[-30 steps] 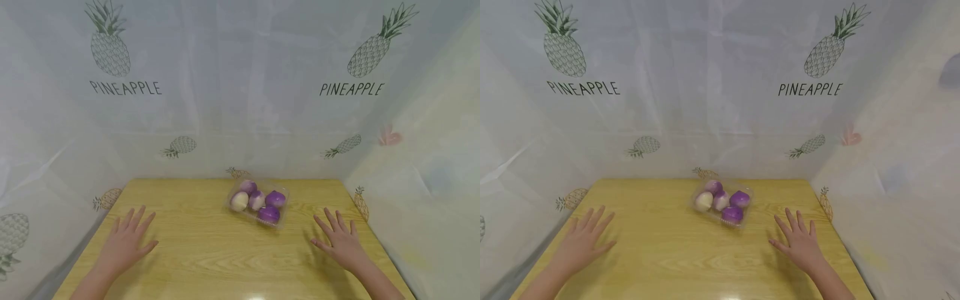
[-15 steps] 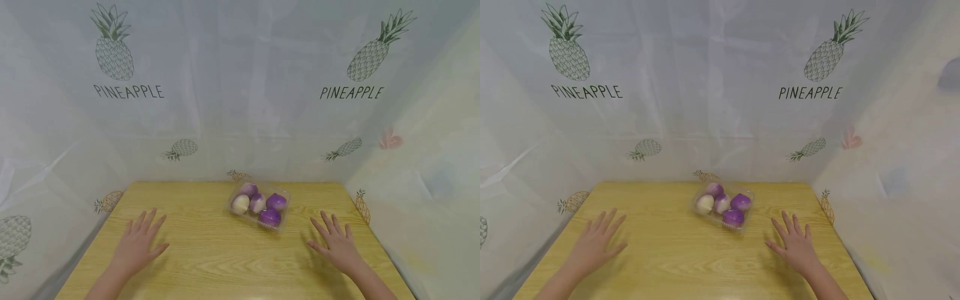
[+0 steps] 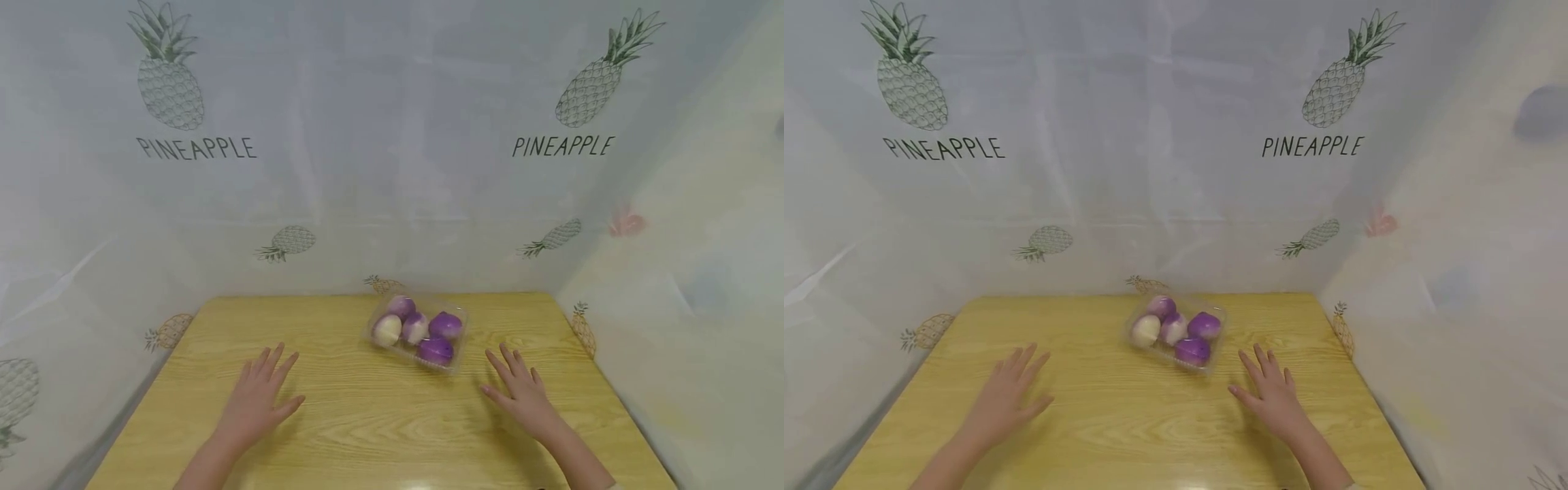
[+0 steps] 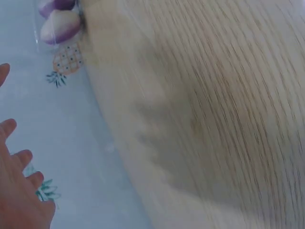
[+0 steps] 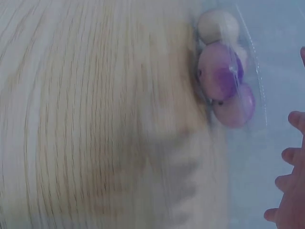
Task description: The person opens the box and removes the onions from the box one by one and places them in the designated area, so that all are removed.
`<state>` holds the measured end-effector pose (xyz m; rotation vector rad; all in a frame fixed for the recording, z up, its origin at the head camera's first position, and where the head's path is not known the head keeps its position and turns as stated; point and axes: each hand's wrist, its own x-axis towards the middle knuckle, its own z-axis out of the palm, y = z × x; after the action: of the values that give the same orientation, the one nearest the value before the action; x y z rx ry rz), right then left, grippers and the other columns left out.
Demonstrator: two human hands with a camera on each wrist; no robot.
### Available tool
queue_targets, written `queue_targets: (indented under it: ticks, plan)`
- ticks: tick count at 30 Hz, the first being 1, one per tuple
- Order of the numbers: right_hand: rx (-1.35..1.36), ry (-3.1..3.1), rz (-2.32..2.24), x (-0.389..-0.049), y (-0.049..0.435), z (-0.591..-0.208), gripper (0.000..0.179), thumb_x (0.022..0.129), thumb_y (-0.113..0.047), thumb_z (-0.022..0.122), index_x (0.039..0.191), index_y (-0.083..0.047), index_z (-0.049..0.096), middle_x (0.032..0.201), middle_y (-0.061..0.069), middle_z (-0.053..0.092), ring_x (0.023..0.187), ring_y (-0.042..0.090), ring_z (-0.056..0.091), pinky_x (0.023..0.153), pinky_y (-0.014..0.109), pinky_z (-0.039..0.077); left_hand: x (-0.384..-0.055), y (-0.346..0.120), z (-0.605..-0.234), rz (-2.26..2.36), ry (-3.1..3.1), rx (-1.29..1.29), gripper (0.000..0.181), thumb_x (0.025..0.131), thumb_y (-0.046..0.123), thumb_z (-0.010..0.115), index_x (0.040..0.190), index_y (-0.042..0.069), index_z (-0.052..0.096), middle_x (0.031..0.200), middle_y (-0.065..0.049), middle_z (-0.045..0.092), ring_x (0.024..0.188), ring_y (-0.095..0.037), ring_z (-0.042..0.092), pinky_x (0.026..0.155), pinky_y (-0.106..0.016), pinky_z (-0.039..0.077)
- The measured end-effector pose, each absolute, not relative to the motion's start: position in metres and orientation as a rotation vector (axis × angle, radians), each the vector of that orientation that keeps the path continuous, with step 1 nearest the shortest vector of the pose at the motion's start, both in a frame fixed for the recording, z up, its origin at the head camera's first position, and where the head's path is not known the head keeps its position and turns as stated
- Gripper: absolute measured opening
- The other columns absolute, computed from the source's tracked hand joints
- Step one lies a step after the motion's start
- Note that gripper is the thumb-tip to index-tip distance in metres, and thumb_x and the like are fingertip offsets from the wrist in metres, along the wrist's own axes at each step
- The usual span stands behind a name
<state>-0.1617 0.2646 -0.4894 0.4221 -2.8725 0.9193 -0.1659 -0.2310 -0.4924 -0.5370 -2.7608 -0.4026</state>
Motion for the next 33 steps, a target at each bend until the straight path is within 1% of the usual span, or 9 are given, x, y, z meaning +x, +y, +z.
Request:
queue_targets:
  ticks: [4, 9, 12, 15, 20, 25, 30, 33]
  plan:
    - [0.395, -2.860, 1.027, -0.161, 0.253, -0.496, 0.067, 0.099, -0.038, 0.056, 0.154, -0.012, 0.028, 0.158, 0.024, 0.014, 0.141, 0.052, 0.004, 0.101, 0.076, 0.002, -0.168, -0.219, -0.498, -0.474, -2.786, -0.532, 0.079, 0.085, 0.043, 0.073, 0.148, 0.011, 0.039, 0.155, -0.019, 0.027, 0.140, -0.047, 0.021, 0.107, -0.068, 0.017]
    - [0.371, -2.804, 1.305, -0.161, 0.238, -0.503, 0.065, 0.101, -0.035, 0.052, 0.154, -0.007, 0.025, 0.158, 0.025, 0.011, 0.140, 0.054, 0.006, 0.098, 0.079, 0.007, -0.176, -0.201, -0.502, -0.548, -2.764, -0.540, 0.077, 0.086, 0.041, 0.073, 0.147, 0.009, 0.039, 0.153, -0.020, 0.031, 0.137, -0.047, 0.027, 0.106, -0.067, 0.020]
    - [0.340, -2.760, 1.495, -0.160, 0.231, -0.508, 0.066, 0.102, -0.034, 0.050, 0.154, -0.007, 0.022, 0.159, 0.023, 0.006, 0.141, 0.052, 0.002, 0.098, 0.078, 0.006, -0.181, -0.190, -0.505, -0.606, -2.731, -0.558, 0.075, 0.087, 0.038, 0.073, 0.146, 0.007, 0.040, 0.150, -0.021, 0.034, 0.135, -0.047, 0.031, 0.105, -0.067, 0.023]
    - [0.314, -2.715, 1.606, -0.160, 0.225, -0.513, 0.065, 0.103, -0.032, 0.049, 0.155, -0.009, 0.019, 0.160, 0.021, 0.004, 0.142, 0.049, -0.001, 0.098, 0.077, 0.004, -0.186, -0.179, -0.508, -0.692, -2.725, -0.558, 0.073, 0.087, 0.036, 0.073, 0.146, 0.007, 0.041, 0.150, -0.021, 0.035, 0.134, -0.046, 0.032, 0.104, -0.067, 0.027]
    - [0.284, -2.648, 1.672, -0.162, 0.216, -0.517, 0.065, 0.102, -0.032, 0.050, 0.155, -0.011, 0.019, 0.160, 0.020, 0.006, 0.142, 0.048, 0.003, 0.101, 0.075, 0.005, -0.194, -0.163, -0.512, -0.889, -2.764, -0.522, 0.071, 0.091, 0.034, 0.070, 0.148, 0.007, 0.039, 0.152, -0.020, 0.032, 0.137, -0.043, 0.029, 0.104, -0.064, 0.029]
    - [0.243, -2.590, 1.723, -0.167, 0.209, -0.517, 0.065, 0.101, -0.033, 0.052, 0.155, -0.013, 0.020, 0.159, 0.019, 0.009, 0.143, 0.046, 0.006, 0.102, 0.074, 0.007, -0.204, -0.148, -0.514, -1.085, -2.766, -0.468, 0.067, 0.094, 0.032, 0.066, 0.149, 0.007, 0.036, 0.153, -0.019, 0.032, 0.139, -0.040, 0.028, 0.108, -0.061, 0.027]
    - [0.187, -2.542, 1.719, -0.176, 0.204, -0.519, 0.067, 0.098, -0.032, 0.058, 0.153, -0.009, 0.026, 0.158, 0.021, 0.015, 0.142, 0.046, 0.012, 0.107, 0.068, 0.012, -0.217, -0.136, -0.518, -1.255, -2.723, -0.403, 0.064, 0.096, 0.028, 0.064, 0.149, 0.006, 0.036, 0.151, -0.016, 0.035, 0.138, -0.039, 0.030, 0.109, -0.059, 0.026]
    - [0.160, -2.525, 1.709, -0.180, 0.201, -0.521, 0.070, 0.095, -0.030, 0.063, 0.151, -0.006, 0.028, 0.156, 0.022, 0.018, 0.141, 0.045, 0.015, 0.108, 0.065, 0.015, -0.224, -0.130, -0.521, -1.366, -2.715, -0.344, 0.062, 0.097, 0.028, 0.062, 0.149, 0.008, 0.035, 0.152, -0.014, 0.034, 0.139, -0.037, 0.030, 0.110, -0.057, 0.025]
